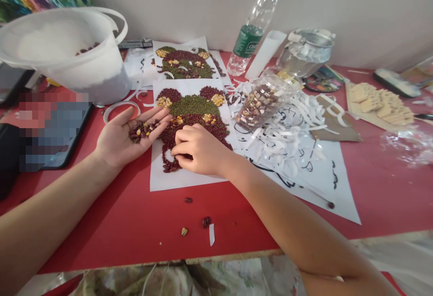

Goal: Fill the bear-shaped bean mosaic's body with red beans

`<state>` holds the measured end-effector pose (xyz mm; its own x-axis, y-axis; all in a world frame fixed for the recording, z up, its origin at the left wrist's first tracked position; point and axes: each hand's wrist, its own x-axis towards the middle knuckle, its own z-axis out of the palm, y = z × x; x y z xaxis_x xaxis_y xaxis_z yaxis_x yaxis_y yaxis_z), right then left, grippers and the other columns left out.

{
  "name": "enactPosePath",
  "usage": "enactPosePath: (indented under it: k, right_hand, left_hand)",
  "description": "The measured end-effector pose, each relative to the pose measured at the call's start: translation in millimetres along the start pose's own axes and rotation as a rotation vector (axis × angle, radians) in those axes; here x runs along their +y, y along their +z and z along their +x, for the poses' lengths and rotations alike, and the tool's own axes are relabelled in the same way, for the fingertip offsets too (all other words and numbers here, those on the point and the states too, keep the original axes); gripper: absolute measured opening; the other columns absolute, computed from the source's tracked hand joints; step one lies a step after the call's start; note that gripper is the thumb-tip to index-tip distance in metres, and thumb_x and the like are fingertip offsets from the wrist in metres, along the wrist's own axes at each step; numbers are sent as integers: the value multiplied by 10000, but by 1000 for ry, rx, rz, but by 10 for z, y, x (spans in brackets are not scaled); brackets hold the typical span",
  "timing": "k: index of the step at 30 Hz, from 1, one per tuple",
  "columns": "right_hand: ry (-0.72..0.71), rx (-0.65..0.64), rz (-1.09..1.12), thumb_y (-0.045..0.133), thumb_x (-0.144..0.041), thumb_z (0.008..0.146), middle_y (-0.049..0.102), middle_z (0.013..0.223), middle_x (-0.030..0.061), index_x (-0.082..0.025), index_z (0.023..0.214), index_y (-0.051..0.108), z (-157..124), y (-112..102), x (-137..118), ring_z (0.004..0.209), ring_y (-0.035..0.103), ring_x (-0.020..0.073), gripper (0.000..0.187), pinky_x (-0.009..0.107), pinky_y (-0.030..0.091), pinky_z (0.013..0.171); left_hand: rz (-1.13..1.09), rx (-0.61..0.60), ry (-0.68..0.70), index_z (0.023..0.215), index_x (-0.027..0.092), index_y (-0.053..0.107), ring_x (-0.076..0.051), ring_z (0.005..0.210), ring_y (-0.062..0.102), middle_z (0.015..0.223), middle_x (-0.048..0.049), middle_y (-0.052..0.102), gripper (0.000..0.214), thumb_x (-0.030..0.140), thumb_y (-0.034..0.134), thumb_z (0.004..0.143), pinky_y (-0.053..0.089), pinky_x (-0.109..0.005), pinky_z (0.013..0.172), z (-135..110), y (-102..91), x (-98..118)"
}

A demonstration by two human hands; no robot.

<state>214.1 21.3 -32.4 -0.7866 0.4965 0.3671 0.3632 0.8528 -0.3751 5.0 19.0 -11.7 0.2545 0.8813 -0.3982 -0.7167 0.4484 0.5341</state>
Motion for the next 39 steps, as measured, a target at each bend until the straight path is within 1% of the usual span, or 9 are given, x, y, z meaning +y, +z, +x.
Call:
enactPosePath:
  k: [5,9,15,21,24,29,33,36,39]
  right_hand:
    - [-1,23,12,573,-113,854,594,758,13,-185,812,739,3,-5,17,750,517,141,186,318,376,760]
    - [-10,15,13,580,-111,839,565,720,0,-196,759,737,-9,-22,23,717,503,133,196,317,369,750]
    - [-25,-36,17,560,-132,866,566,721,-5,-214,837,765,-12,-36,3,711,491,127,223,320,350,764]
    - [-61,-65,-59,560,-147,864,552,720,4,-222,802,765,-10,-29,-7,722,466,139,227,320,329,747]
    - [-75,-53,-78,549,-143,866,549,727,8,-217,827,766,-10,-28,-19,716,454,139,232,316,323,735]
    - [-34,-88,7,541,-127,848,554,734,2,-224,832,763,-6,-27,-33,720,474,135,242,310,327,740]
    - [4,-103,62,541,-117,832,567,735,4,-220,825,765,-6,-10,-34,727,504,135,247,313,353,755]
    - [7,-69,72,544,-124,846,592,751,10,-209,833,756,-5,1,-33,740,531,140,228,318,385,763]
    - [-17,46,97,535,-133,874,618,769,19,-193,880,744,7,-9,-35,753,559,140,217,309,433,747]
  left_hand:
    - [-8,5,-4,1539,18,287,-236,1257,628,1341,-185,659,618,357,306,1021,552,-295,1023,3,-10,1]
    - [-15,10,-11,1544,32,281,-232,1269,618,1357,-183,649,619,363,306,1022,549,-291,1026,1,-4,2]
    - [-7,26,-14,1551,62,284,-227,1299,594,1379,-169,637,617,372,303,1018,527,-288,1054,-9,13,-4]
    - [9,25,-9,1532,14,302,-235,1271,619,1355,-181,650,622,369,304,1020,548,-285,1027,-11,22,-4]
    - [11,26,-17,1531,24,307,-228,1263,625,1357,-176,650,618,374,305,1022,554,-277,1017,-8,18,-2]
    - [1,32,-25,1537,46,305,-226,1293,601,1387,-175,629,614,377,313,1020,541,-283,1038,-13,23,-6]
    - [2,35,-25,1524,45,328,-226,1249,636,1351,-170,655,603,377,306,1021,561,-281,1009,-15,26,-15]
    - [3,41,-17,1504,32,360,-231,1193,674,1277,-172,697,593,366,310,1017,579,-288,981,-7,21,-28]
    - [-6,68,20,1481,25,398,-241,1155,696,1198,-174,729,577,340,335,1002,595,-303,956,9,21,-36]
